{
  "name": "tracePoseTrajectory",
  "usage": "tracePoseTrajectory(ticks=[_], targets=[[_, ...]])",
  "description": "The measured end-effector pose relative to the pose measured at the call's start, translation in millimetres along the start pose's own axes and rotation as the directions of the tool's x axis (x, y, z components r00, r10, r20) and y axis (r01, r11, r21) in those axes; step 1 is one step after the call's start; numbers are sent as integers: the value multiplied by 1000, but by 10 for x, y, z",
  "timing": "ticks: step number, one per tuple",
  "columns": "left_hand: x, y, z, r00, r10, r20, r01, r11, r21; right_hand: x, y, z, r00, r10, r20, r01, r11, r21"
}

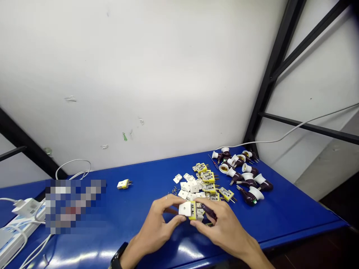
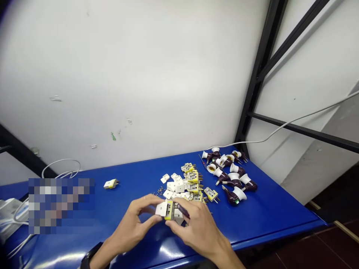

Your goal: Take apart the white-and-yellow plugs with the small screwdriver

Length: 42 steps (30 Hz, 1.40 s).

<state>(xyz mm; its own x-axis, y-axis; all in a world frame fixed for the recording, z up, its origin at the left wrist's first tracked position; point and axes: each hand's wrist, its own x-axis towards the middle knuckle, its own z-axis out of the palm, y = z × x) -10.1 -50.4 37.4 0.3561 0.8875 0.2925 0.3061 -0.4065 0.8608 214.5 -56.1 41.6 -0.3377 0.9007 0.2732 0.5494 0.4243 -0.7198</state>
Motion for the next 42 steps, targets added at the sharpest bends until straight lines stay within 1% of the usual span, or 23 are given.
tracePoseTrajectory(ticks=[2,5,6,7,8,10,12,14,15,17,19,21,23,25,27,29,32,34,35,37,39,40,42], targets=[[133,10,54,999,20,-39,-20,1000,17,-22,92,-145,994,36,-104,-39,999,-24],[346,-95,147,997,45,-61,-32,977,211,-53,275,-366,962,121,-246,-152,982,-109],[408,-154,183,998,37,-44,-24,960,280,-60,334,-422,948,147,-284,-192,972,-137],[459,-218,220,999,25,-21,-17,941,337,-66,387,-463,940,168,-297,-223,961,-161],[498,-278,255,1000,13,1,-13,924,383,-70,431,-488,941,181,-287,-238,955,-178],[535,-371,299,999,12,30,-24,893,450,-79,495,-498,957,195,-216,-240,948,-207],[517,-424,268,999,45,25,-51,866,498,-89,532,-478,970,201,-137,-230,943,-239],[452,-473,116,997,82,-15,-61,838,542,-101,558,-453,970,222,-96,-240,931,-274],[408,-513,-12,995,89,-50,-44,820,571,-107,570,-445,968,233,-92,-250,927,-280],[305,-649,-356,989,63,-136,41,764,644,-116,591,-437,963,250,-99,-267,926,-265],[198,-853,-764,971,35,-238,153,674,723,-120,610,-441,963,253,-96,-269,934,-236],[107,-1081,-1144,956,-49,-290,268,555,787,-119,625,-458,960,253,-119,-272,942,-196],[54,-1272,-1423,946,-151,-288,325,462,825,-119,636,-494,951,254,-177,-278,952,-125],[50,-1392,-1580,933,-240,-268,349,418,839,-128,635,-551,936,247,-249,-265,963,-43],[72,-1441,-1647,925,-292,-241,351,420,837,-151,604,-616,919,236,-315,-245,969,11],[78,-1433,-1673,921,-314,-230,357,445,822,-185,535,-669,896,235,-376,-234,971,48],[-16,-1327,-1646,909,-324,-263,402,512,759,-221,375,-685,867,246,-433,-212,969,125],[-143,-1180,-1530,908,-319,-273,415,585,697,-206,256,-639,857,247,-452,-183,966,181],[-214,-1082,-1428,916,-308,-256,398,629,667,-181,197,-598,858,245,-451,-164,963,212],[-338,-855,-1137,929,-285,-237,371,695,616,-95,84,-476,876,233,-422,-114,951,287],[-407,-628,-771,952,-257,-168,306,751,586,29,-17,-312,913,192,-361,-52,930,364],[-413,-533,-584,961,-237,-140,274,773,572,97,-61,-218,932,163,-323,-25,920,391],[-367,-398,-253,978,-204,-43,193,810,554,226,-129,-26,967,62,-246,45,912,407]])
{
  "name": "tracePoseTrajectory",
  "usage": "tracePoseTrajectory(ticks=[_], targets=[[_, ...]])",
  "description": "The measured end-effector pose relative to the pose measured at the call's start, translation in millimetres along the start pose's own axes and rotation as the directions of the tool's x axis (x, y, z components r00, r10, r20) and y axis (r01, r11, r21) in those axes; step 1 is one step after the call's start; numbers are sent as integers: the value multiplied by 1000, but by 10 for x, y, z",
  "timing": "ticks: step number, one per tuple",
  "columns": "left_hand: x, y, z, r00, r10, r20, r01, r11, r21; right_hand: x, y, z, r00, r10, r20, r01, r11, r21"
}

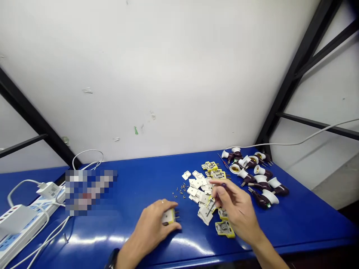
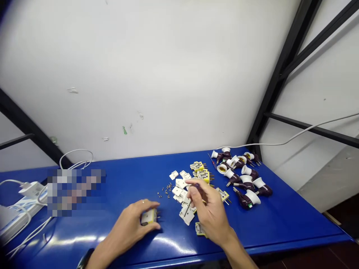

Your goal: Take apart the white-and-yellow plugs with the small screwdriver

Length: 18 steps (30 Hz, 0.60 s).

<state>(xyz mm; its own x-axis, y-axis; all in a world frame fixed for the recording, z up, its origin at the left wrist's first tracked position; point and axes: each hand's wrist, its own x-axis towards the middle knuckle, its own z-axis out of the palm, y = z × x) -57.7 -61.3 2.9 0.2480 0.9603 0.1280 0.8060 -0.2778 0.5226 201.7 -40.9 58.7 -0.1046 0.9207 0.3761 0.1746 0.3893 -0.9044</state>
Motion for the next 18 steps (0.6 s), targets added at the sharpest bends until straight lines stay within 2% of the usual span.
tracePoseTrajectory(ticks=[2,5,12,18], targets=[[71,193,155,999,35,22,-35,999,5,49,41,193,997,-58,42,59,998,-23],[202,304,273,998,62,19,-61,998,-28,65,109,371,986,-144,90,154,982,-113],[234,270,305,997,76,-23,-79,980,-184,14,190,482,970,-212,123,234,949,-210],[201,253,280,996,82,-43,-88,984,-155,27,246,583,944,-271,190,309,927,-213]])
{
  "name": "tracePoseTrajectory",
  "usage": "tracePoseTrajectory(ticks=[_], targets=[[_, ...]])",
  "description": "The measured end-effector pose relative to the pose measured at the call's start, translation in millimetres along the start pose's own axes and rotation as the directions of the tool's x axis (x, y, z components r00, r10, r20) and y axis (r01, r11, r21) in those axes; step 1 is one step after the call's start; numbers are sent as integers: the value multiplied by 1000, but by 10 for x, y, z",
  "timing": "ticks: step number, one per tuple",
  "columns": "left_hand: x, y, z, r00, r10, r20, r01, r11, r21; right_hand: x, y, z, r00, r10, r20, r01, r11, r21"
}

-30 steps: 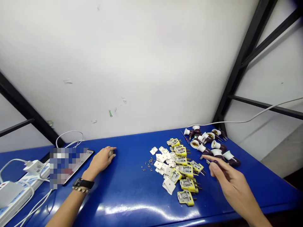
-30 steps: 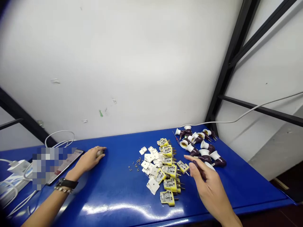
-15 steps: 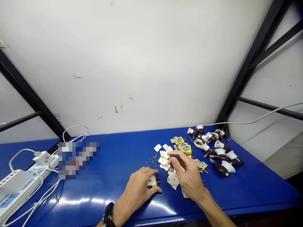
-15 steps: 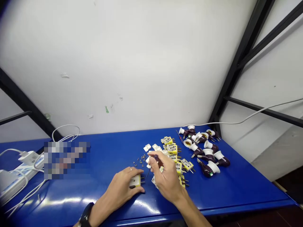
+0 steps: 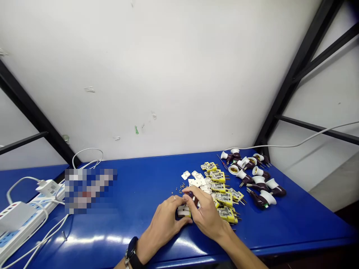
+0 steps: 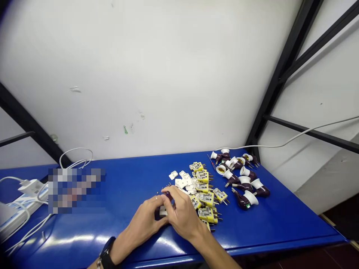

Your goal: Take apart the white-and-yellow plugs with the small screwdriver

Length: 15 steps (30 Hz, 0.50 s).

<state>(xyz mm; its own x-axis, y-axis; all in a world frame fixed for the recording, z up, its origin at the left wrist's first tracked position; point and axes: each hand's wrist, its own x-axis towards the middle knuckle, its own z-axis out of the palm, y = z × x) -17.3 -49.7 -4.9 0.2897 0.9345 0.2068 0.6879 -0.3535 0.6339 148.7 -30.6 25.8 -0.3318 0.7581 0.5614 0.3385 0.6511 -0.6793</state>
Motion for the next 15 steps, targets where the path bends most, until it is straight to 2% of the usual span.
tracePoseTrajectory(ticks=[2,5,7,10,12,15], targets=[[-5,10,-48,999,50,-20,-50,999,-5,7,6,17,999,-20,35,20,1000,3],[-4,28,-115,994,100,-44,-104,988,-114,31,-7,7,997,-32,77,30,999,27],[8,29,-124,994,98,-48,-106,974,-202,58,-21,-18,994,-31,103,27,999,39],[34,7,-91,995,83,-56,-95,966,-239,100,-24,-59,988,-12,151,6,999,41],[48,-13,-68,994,84,-66,-98,967,-236,118,-10,-71,990,10,141,-17,999,50],[55,-33,-60,993,95,-67,-109,964,-242,127,14,-60,997,36,61,-40,997,66]])
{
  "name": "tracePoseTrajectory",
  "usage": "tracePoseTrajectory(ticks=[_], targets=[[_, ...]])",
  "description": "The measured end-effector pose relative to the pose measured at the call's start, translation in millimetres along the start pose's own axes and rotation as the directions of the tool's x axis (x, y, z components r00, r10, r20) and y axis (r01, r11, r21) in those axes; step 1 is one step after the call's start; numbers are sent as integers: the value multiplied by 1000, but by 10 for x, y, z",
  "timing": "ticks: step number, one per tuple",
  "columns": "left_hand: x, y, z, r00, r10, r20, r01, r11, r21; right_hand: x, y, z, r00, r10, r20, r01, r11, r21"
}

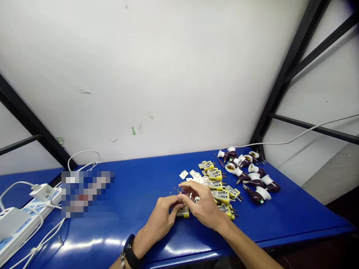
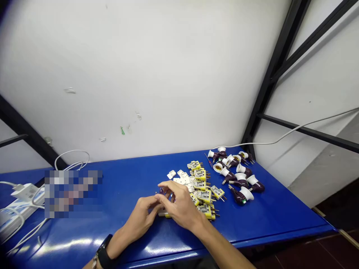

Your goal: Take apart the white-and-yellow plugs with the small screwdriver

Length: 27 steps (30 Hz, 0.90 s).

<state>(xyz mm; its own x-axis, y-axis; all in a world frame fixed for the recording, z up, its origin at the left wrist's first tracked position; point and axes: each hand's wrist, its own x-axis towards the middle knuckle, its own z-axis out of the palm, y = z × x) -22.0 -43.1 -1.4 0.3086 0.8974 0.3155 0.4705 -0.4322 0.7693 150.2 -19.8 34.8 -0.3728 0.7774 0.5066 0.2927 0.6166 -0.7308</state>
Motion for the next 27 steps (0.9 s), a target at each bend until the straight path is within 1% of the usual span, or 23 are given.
tracePoseTrajectory(ticks=[6,9,11,13,16,18,19,20,22,24,25,26,27], targets=[[-20,-13,2,1000,16,0,-16,1000,14,12,-10,29,998,-31,-54,29,999,-42],[-25,-26,13,1000,20,14,-20,1000,8,23,-10,14,998,-49,-32,47,997,-55],[-23,-37,14,1000,24,16,-24,1000,15,35,-15,-26,998,-55,16,56,997,-52],[-18,-48,11,999,26,19,-26,1000,12,56,-32,-92,993,-54,105,58,998,-39],[-13,-69,13,999,36,26,-35,999,-34,102,-75,-199,963,-26,269,23,1000,15],[-15,-87,29,999,36,12,-36,998,-43,134,-101,-233,944,-2,329,-21,998,65],[-16,-97,41,999,33,0,-32,999,-32,147,-110,-231,945,5,328,-34,996,81],[-17,-108,54,1000,27,-16,-27,1000,-15,156,-114,-216,954,7,300,-34,996,84],[-17,-126,75,999,14,-41,-13,1000,5,164,-113,-159,982,-11,190,1,999,52],[-14,-132,78,999,-2,-43,1,1000,-13,163,-102,-100,994,-50,98,49,999,19],[-14,-130,71,999,-7,-34,6,1000,-29,163,-97,-83,995,-63,81,61,998,20],[-14,-126,61,1000,-7,-18,6,999,-42,166,-94,-77,994,-65,93,62,997,35],[-16,-120,48,1000,-1,0,1,999,-48,171,-95,-82,990,-58,130,50,997,64]])
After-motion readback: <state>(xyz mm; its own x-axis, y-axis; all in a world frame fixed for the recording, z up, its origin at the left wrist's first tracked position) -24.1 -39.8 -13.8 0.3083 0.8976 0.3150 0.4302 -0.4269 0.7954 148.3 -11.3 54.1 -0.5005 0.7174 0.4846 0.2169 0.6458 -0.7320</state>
